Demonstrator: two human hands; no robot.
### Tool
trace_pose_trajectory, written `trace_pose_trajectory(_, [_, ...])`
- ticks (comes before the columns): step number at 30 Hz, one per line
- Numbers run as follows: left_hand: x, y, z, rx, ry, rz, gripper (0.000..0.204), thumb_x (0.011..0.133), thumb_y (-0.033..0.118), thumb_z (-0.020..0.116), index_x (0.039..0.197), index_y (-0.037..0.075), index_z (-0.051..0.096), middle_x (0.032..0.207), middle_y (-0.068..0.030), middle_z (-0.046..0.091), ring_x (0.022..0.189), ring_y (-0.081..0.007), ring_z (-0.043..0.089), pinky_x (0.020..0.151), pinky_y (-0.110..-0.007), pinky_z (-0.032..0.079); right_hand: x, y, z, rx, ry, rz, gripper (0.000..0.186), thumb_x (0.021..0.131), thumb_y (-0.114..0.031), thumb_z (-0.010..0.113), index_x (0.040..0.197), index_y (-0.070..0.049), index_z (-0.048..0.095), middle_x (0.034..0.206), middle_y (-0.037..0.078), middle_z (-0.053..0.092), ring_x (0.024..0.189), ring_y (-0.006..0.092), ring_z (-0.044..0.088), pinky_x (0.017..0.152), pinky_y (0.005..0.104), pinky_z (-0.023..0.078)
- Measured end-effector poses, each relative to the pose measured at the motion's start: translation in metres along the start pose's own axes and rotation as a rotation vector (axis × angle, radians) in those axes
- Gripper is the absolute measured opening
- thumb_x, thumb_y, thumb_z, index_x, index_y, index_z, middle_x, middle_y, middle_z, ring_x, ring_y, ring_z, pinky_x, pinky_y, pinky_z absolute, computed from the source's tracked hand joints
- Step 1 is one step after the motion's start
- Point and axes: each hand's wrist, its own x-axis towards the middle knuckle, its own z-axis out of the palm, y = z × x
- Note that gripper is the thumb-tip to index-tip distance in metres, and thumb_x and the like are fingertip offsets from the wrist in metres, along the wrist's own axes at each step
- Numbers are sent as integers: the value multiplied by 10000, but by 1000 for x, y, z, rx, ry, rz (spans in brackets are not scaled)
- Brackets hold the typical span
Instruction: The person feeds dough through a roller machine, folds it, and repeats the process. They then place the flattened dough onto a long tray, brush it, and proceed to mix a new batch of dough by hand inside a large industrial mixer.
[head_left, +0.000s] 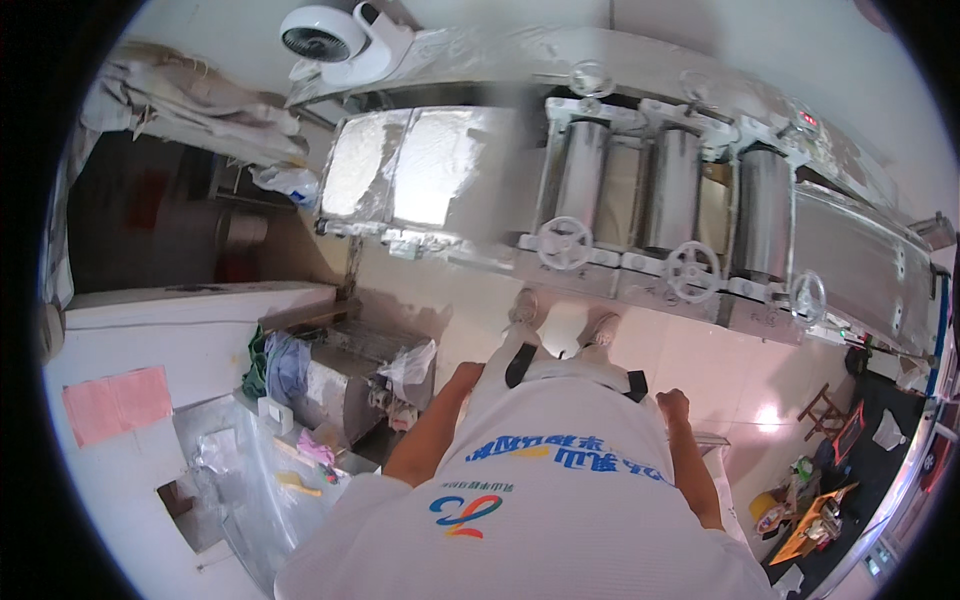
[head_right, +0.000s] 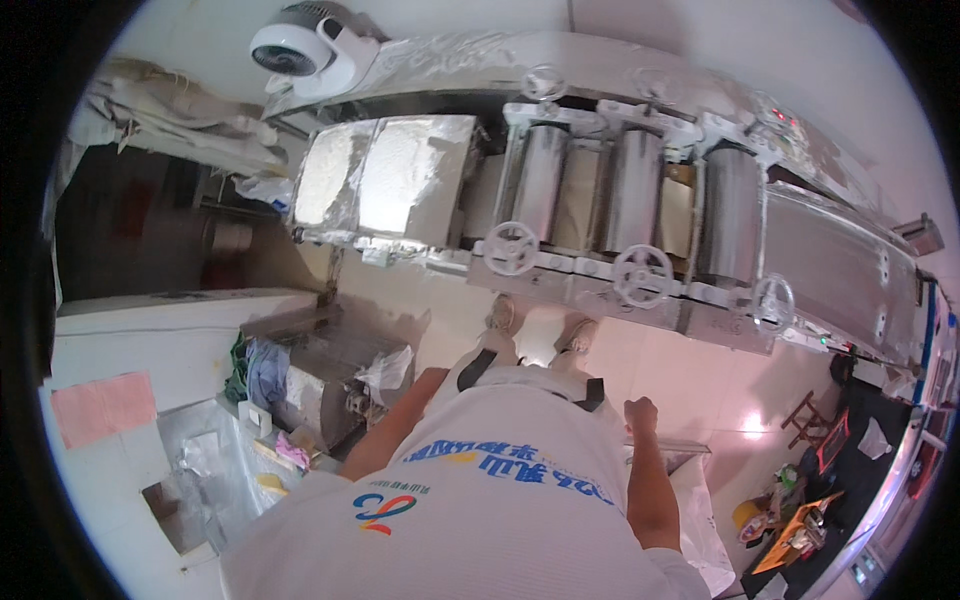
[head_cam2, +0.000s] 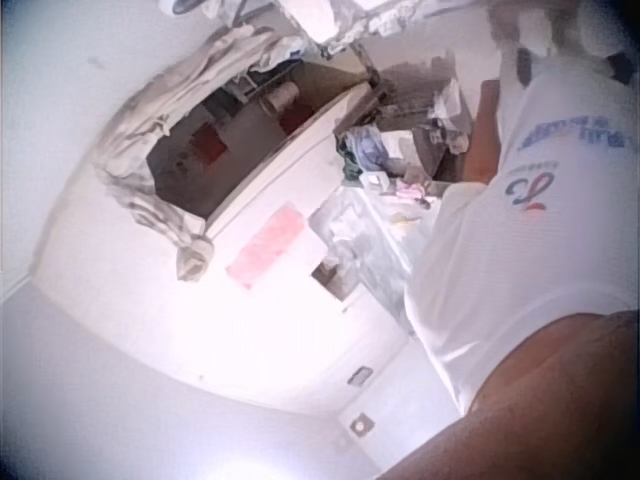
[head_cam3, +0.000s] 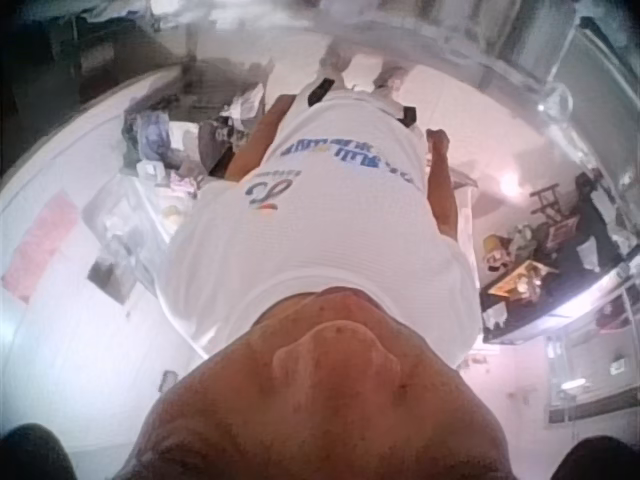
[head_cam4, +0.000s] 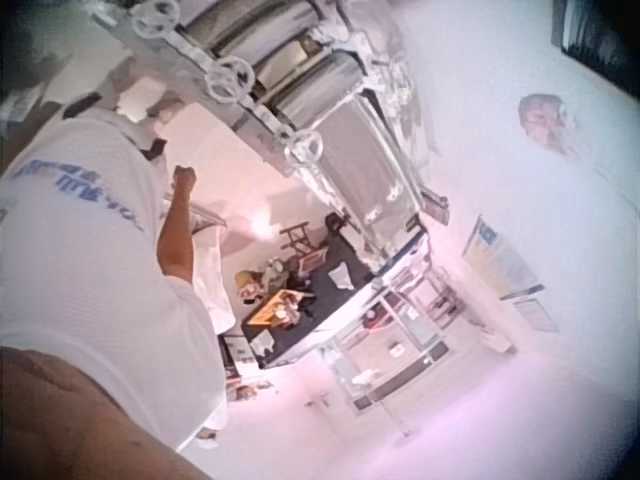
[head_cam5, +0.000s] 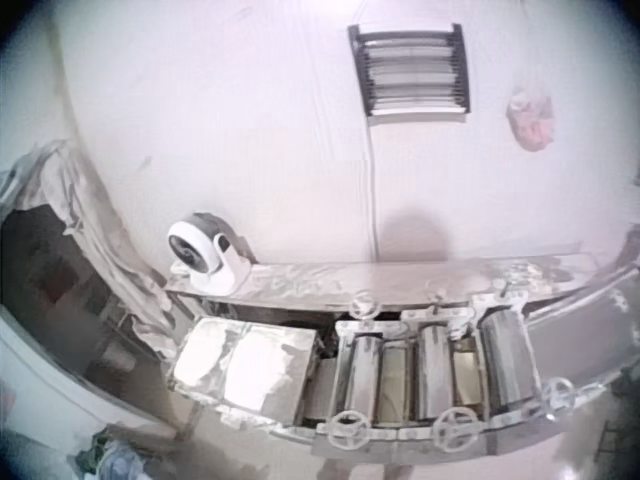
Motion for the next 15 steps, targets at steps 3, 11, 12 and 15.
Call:
trace_pose_trajectory(3, [7,24,-28,-442,47,-284,185,894,239,608,845,73,672,758,-120,678,667,-281,671,592,-452,534,27,25,44,-84,79,-137,391,787,-316,612,928,40,691,989,284,696,953,427,683,887,471,542])
trace_pose_trajectory(11, [115,3,-201,-465,173,250,193,905,229,626,847,45,642,743,-100,670,582,-208,656,488,-338,541,21,-5,107,-103,77,-303,410,792,-403,656,911,-16,723,986,209,719,939,398,689,845,447,551])
trace_pose_trajectory(12, [126,16,-232,-465,208,370,181,905,217,623,852,46,649,743,-96,669,584,-202,656,472,-335,536,19,-13,115,-91,80,-287,400,801,-396,650,913,-20,723,982,204,720,939,394,690,848,449,550])
trace_pose_trajectory(15, [156,100,-234,-173,569,319,142,898,184,620,899,47,657,757,-87,660,597,-186,658,459,-339,534,3,-13,124,-128,173,-226,365,831,-369,623,903,-24,718,961,191,723,930,385,694,841,460,552])
